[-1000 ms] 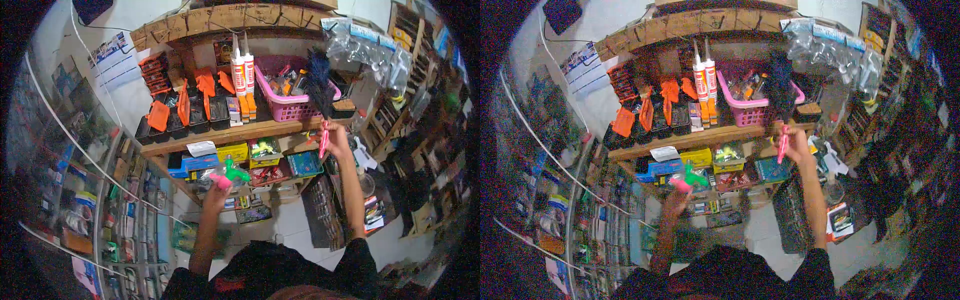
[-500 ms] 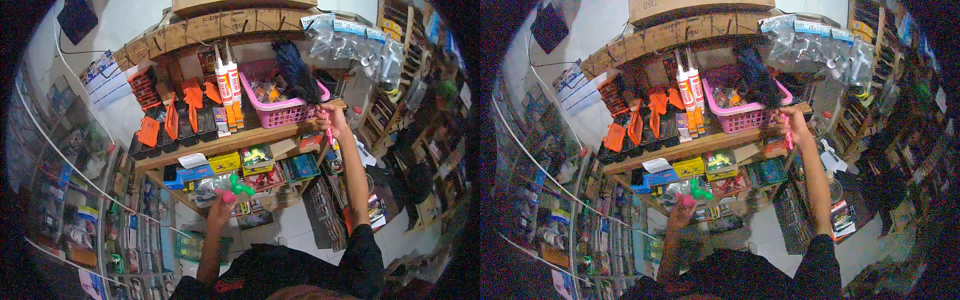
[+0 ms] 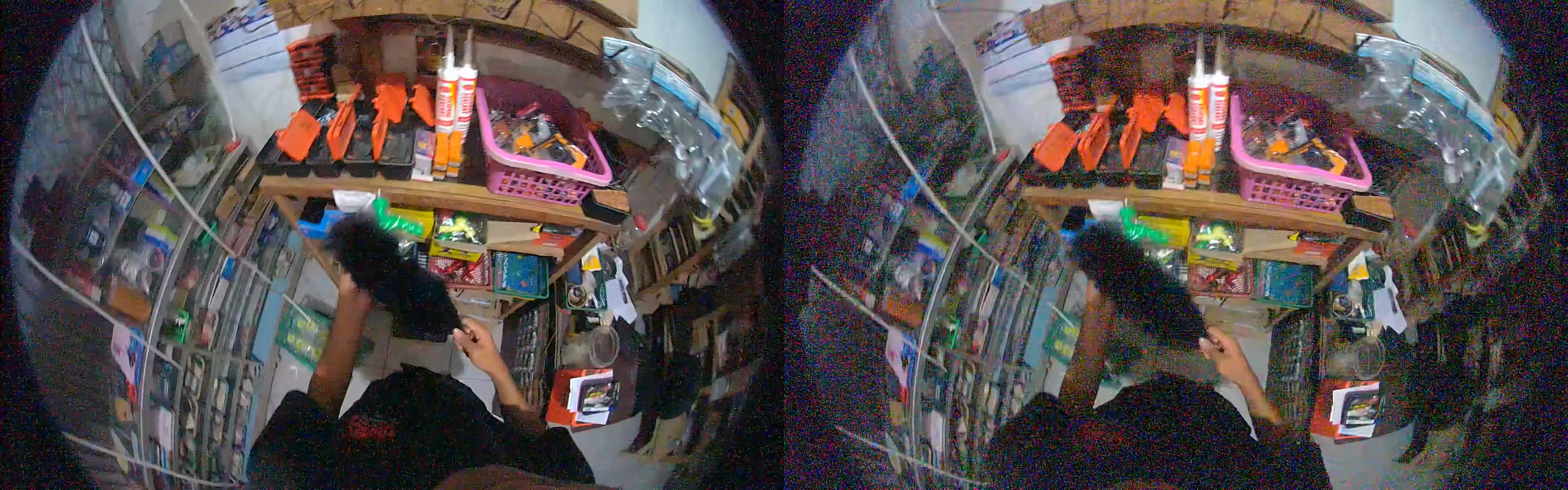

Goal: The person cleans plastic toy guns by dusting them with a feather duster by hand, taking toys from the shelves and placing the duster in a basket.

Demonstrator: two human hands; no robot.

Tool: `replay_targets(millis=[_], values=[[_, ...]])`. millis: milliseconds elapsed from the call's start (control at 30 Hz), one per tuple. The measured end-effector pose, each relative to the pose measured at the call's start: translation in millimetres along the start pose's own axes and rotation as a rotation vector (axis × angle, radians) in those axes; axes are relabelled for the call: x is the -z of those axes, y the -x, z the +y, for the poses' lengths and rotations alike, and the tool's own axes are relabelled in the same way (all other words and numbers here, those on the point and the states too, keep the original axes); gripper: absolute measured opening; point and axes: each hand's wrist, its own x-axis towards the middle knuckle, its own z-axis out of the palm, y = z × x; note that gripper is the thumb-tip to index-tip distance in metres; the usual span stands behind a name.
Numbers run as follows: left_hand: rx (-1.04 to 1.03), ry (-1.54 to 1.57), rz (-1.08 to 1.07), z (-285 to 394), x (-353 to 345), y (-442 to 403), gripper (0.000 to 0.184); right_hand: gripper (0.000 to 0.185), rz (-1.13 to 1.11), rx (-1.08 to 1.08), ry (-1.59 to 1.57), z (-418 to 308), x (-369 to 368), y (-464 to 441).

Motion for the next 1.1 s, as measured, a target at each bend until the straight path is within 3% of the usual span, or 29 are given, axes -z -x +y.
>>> replay_targets(millis=[67, 133, 167, 200, 267, 333, 433, 533, 633, 667, 733, 800, 900, 967, 1000, 1100], values=[[-0.147, -0.387, -0.041, -6.2, 15.6, -12.9, 0.024, 0.013, 0.147, 0.059, 0.03, 18.0, -6.3, 3.4], [-0.175, -0.271, 0.011, 8.0, -32.5, -3.0, 0.023, 0.014, 0.245, 0.019, -0.053, 14.5, -2.4, 4.7], [-0.131, 0.038, 0.085, 23.9, -78.2, 17.3, 0.023, 0.015, 0.24, 0.019, 0.027, 17.2, 2.5, 6.7], [-0.106, 0.103, -0.009, 23.5, -72.8, 14.0, 0.026, 0.015, 0.234, 0.019, 0.107, 23.2, 7.7, 12.2], [0.012, 0.327, -0.41, 18.7, -53.8, 14.3, 0.028, 0.014, 0.21, 0.086, 0.157, 5.8, 9.5, 15.3], [0.067, 0.398, -0.451, 18.7, -51.5, 19.8, 0.03, 0.015, 0.286, 0.143, 0.245, 15.2, 11.5, 18.4], [0.051, 0.293, 0.037, 15.6, -60.1, 26.0, 0.036, 0.021, 0.358, 0.087, 0.14, 5.5, 1.0, 19.9], [-0.039, -0.163, -0.024, 28.2, -67.4, 62.2, 0.041, 0.023, 0.295, 0.164, 0.179, 15.3, 3.4, 22.0], [-0.376, -0.599, -0.339, 41.8, -64.5, 75.1, 0.042, 0.021, 0.306, 0.205, 0.235, 15.3, -3.1, 20.0], [-0.273, -0.22, -0.308, 36.6, -67.7, 75.5, 0.044, 0.021, 0.333, 0.178, 0.177, 22.4, -7.3, 20.6], [-0.179, -0.138, -0.224, 34.0, -63.4, 72.4, 0.043, 0.021, 0.31, 0.192, 0.186, 20.2, -10.4, 21.9], [-0.195, -0.732, -0.125, 35.7, -54.4, 55.5, 0.039, 0.023, 0.203, 0.281, 0.316, 10.8, -6.1, 19.4], [0.11, 0.052, 0.017, 34.2, -52.6, 76.4, 0.035, 0.024, 0.314, 0.237, 0.257, 11.4, -8.0, 20.9], [0.27, 0.348, 0.25, 39.7, -58.5, 72.3, 0.039, 0.024, 0.293, 0.256, 0.316, 17.8, -5.0, 21.8], [0.248, 0.168, 0.071, 37.1, -46.7, 73.0, 0.035, 0.024, 0.282, 0.268, 0.347, 16.4, -3.4, 21.0], [0.263, 0.397, 0.075, 36.1, -46.8, 72.1, 0.028, 0.012, 0.2, 0.268, 0.412, -13.4, 0.0, 19.8]])
